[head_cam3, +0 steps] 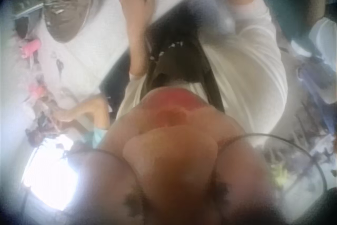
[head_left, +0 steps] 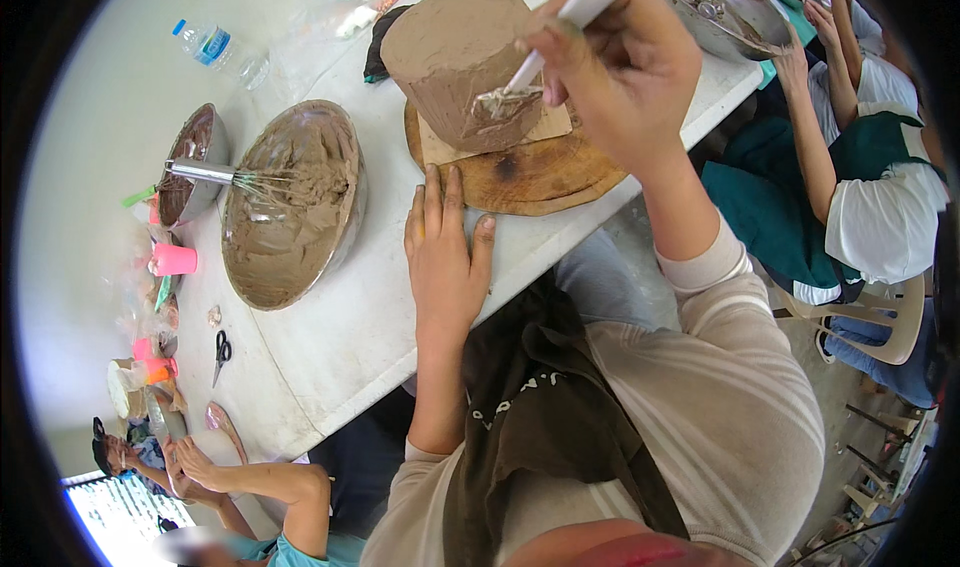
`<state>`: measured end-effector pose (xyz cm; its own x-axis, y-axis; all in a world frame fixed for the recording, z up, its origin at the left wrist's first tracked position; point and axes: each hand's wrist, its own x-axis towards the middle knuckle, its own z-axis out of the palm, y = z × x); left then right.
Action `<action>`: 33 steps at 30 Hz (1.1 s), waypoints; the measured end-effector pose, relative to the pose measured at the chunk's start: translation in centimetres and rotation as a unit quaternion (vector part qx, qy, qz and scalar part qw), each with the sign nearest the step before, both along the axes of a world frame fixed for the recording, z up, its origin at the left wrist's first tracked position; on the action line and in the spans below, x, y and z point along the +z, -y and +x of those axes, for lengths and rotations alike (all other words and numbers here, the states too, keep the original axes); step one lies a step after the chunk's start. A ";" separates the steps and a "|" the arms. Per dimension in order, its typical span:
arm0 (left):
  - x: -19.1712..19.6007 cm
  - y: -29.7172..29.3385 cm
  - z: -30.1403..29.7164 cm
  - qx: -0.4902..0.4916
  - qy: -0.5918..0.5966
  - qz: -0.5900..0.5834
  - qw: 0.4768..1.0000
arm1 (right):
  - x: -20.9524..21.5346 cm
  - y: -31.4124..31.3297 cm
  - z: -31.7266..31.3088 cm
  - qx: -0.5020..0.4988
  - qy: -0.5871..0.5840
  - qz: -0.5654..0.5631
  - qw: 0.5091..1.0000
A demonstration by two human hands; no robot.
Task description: The person uses a spatula to spread chocolate frosting onto a cylindrical cake placed on a wooden board. They repeatedly smooth the sides and top of the cake, occasionally dipping the spatula into a bowl of frosting to replenish the amount on the tool.
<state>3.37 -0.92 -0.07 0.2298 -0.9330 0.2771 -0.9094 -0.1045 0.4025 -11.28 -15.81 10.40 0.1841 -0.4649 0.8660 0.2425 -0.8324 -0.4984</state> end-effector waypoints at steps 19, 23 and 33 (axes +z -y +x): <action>0.5 0.0 -0.3 0.010 0.011 0.000 1.000 | -11.7 1.2 -10.0 0.215 0.409 0.397 0.793; 0.6 -0.1 -0.5 0.013 0.016 0.002 1.000 | -9.1 0.8 -9.6 0.192 0.393 0.352 0.827; 0.4 0.0 -0.5 0.009 0.021 -0.001 1.000 | -9.6 -0.3 -9.0 0.155 0.356 0.350 0.853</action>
<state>2.86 -0.89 0.37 0.2356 -0.9279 0.2889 -0.9233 -0.1210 0.3644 -20.29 -15.47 0.77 -0.0635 -0.9378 0.3413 0.8451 -0.2324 -0.4814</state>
